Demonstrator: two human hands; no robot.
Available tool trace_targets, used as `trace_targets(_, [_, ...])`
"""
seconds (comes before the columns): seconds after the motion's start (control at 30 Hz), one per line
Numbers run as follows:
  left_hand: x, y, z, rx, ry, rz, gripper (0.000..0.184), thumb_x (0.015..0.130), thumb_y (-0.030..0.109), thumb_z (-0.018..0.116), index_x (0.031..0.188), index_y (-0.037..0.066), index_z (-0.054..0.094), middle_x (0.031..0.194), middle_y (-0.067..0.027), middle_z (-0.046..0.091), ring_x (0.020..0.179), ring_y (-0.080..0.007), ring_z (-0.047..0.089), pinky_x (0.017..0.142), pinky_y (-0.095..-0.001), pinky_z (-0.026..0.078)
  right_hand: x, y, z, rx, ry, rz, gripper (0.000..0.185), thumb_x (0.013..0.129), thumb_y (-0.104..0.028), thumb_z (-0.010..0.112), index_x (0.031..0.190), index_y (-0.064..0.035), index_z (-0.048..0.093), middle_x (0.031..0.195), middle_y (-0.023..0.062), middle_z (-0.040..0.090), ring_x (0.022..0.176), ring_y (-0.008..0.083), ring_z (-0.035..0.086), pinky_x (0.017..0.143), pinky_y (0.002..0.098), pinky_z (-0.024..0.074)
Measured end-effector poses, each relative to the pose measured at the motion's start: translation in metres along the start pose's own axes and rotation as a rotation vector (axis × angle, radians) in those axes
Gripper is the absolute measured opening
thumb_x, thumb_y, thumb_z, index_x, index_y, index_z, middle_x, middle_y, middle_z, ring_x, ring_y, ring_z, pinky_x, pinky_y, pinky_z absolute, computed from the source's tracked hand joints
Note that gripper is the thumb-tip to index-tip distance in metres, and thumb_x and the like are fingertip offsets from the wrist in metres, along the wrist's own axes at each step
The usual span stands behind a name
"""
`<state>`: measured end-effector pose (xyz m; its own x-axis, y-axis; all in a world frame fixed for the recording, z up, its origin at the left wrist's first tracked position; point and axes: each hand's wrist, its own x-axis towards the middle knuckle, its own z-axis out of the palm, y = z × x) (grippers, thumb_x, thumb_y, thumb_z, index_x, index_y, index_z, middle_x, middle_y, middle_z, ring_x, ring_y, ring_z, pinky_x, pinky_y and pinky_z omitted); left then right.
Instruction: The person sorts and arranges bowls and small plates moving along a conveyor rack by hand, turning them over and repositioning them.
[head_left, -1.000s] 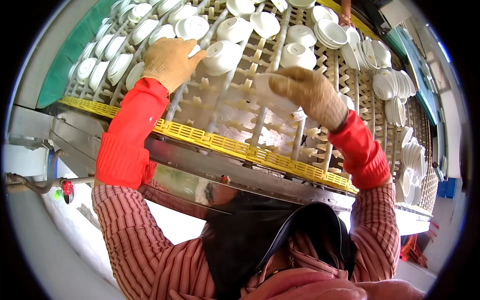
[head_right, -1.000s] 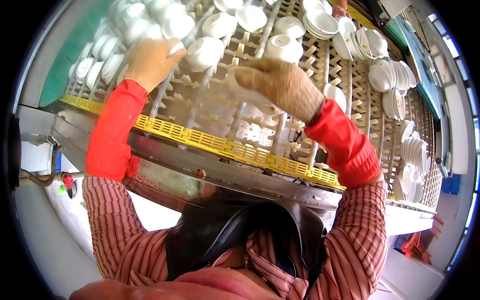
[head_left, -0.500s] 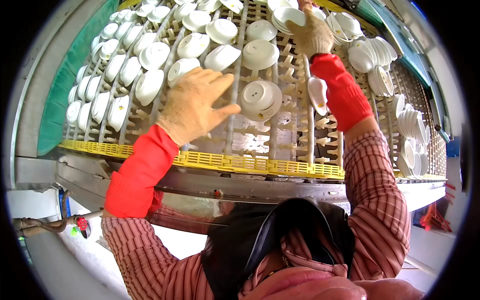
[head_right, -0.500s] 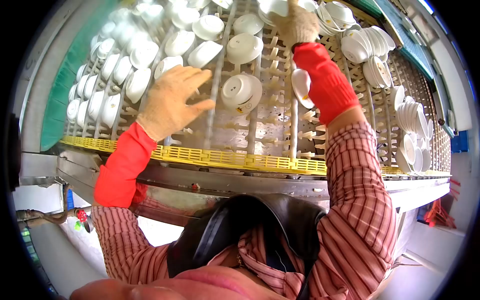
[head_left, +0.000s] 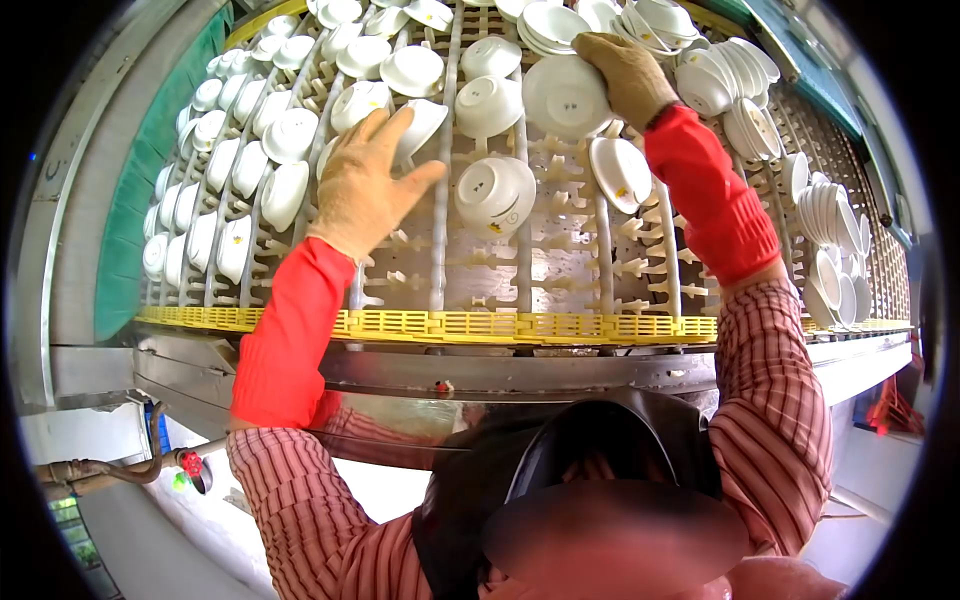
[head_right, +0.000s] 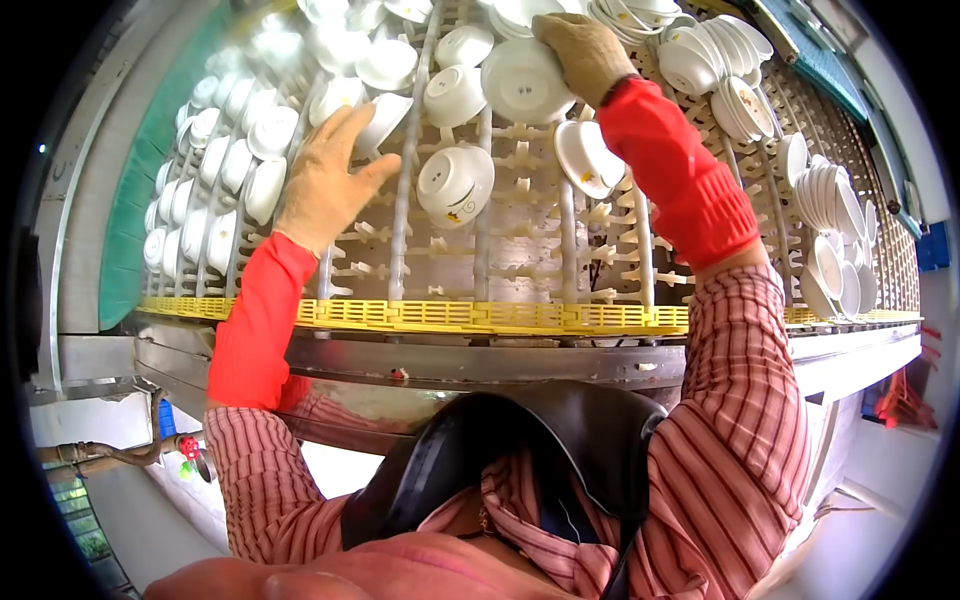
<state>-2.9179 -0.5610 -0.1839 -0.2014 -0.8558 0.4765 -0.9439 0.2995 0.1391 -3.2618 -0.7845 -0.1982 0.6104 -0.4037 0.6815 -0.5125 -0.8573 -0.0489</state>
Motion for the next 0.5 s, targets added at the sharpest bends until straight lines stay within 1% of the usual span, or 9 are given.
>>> trace_targets(0.03, [0.001,-0.009,0.002,-0.024,-0.023,-0.006,0.076,0.095,0.05,0.083,0.149,0.001,0.063,0.145,-0.0251,0.067,0.135,-0.0431,0.063,0.116,-0.05,0.05,0.013,-0.001,0.005,0.396,-0.166,0.585,0.035,0.105,-0.029,0.066,0.128,-0.0042,0.071,0.13,0.0211,0.077,0.121,0.0416,0.072,0.096,0.0462,0.0583])
trace_targets(0.13, [0.004,-0.022,0.008,-0.049,-0.065,-0.023,0.078,0.098,0.053,0.078,0.153,0.001,0.06,0.148,-0.0238,0.067,0.138,-0.0418,0.062,0.118,-0.051,0.049,0.047,-0.015,0.02,-0.044,0.081,0.5,0.048,0.101,-0.045,0.067,0.121,-0.0018,0.073,0.123,0.0224,0.078,0.116,0.0411,0.074,0.095,0.0474,0.0575])
trace_targets(0.17, [0.008,-0.022,0.011,-0.024,-0.069,-0.013,0.078,0.099,0.053,0.077,0.154,0.001,0.06,0.148,-0.0231,0.067,0.138,-0.0412,0.062,0.118,-0.0504,0.049,0.049,-0.022,0.016,0.053,0.162,0.472,0.047,0.093,-0.036,0.08,0.123,-0.0018,0.067,0.11,0.0248,0.076,0.102,0.0418,0.075,0.088,0.0488,0.0604])
trace_targets(0.2, [0.009,-0.021,0.015,-0.001,-0.075,-0.002,0.078,0.099,0.054,0.076,0.155,0.002,0.06,0.149,-0.0225,0.067,0.138,-0.0406,0.062,0.118,-0.0499,0.049,0.06,-0.023,0.011,-0.06,-0.038,0.501,0.054,0.089,-0.041,0.082,0.124,-0.0026,0.068,0.11,0.0244,0.077,0.105,0.0425,0.076,0.089,0.0518,0.0606])
trace_targets(0.27, [0.012,-0.012,0.01,-0.007,-0.129,-0.093,0.078,0.099,0.056,0.076,0.154,0.003,0.061,0.139,-0.0226,0.072,0.13,-0.0409,0.065,0.113,-0.0484,0.051,0.07,-0.013,0.026,-0.183,-0.328,0.495,0.05,0.088,-0.04,0.082,0.121,-0.0039,0.072,0.107,0.0227,0.078,0.104,0.042,0.077,0.089,0.0526,0.0608])
trace_targets(0.33, [0.015,-0.005,0.001,-0.06,-0.249,-0.217,0.079,0.098,0.057,0.078,0.155,0.005,0.061,0.131,-0.0252,0.072,0.125,-0.0414,0.066,0.107,-0.0487,0.052,0.057,0.021,0.069,-0.228,-0.269,0.374,0.04,0.086,-0.039,0.082,0.111,-0.0076,0.078,0.108,0.0205,0.079,0.101,0.0402,0.077,0.088,0.0519,0.0614])
trace_targets(0.4, [0.011,-0.002,0.006,-0.049,-0.201,-0.16,0.076,0.097,0.056,0.079,0.155,0.007,0.063,0.125,-0.0253,0.072,0.119,-0.0404,0.067,0.103,-0.0485,0.054,0.038,0.043,0.096,-0.153,-0.161,0.27,0.037,0.086,-0.04,0.081,0.105,-0.0087,0.08,0.108,0.0201,0.079,0.099,0.0388,0.078,0.086,0.052,0.0614])
trace_targets(0.43, [0.01,-0.001,0.007,-0.066,-0.2,-0.163,0.076,0.097,0.055,0.079,0.155,0.008,0.063,0.127,-0.0252,0.072,0.12,-0.0405,0.067,0.104,-0.0484,0.053,0.032,0.05,0.102,-0.165,-0.138,0.265,0.039,0.085,-0.039,0.081,0.11,-0.0095,0.079,0.109,0.0209,0.079,0.1,0.0369,0.078,0.083,0.0517,0.0611])
trace_targets(0.5, [0.01,0.003,0.009,-0.076,-0.188,-0.134,0.076,0.097,0.053,0.079,0.155,0.007,0.063,0.131,-0.0246,0.072,0.123,-0.0406,0.066,0.108,-0.0481,0.052,0.029,0.035,0.078,-0.104,-0.3,0.409,0.049,0.092,-0.047,0.075,0.117,-0.0048,0.077,0.113,0.023,0.078,0.105,0.0403,0.076,0.09,0.0505,0.0589])
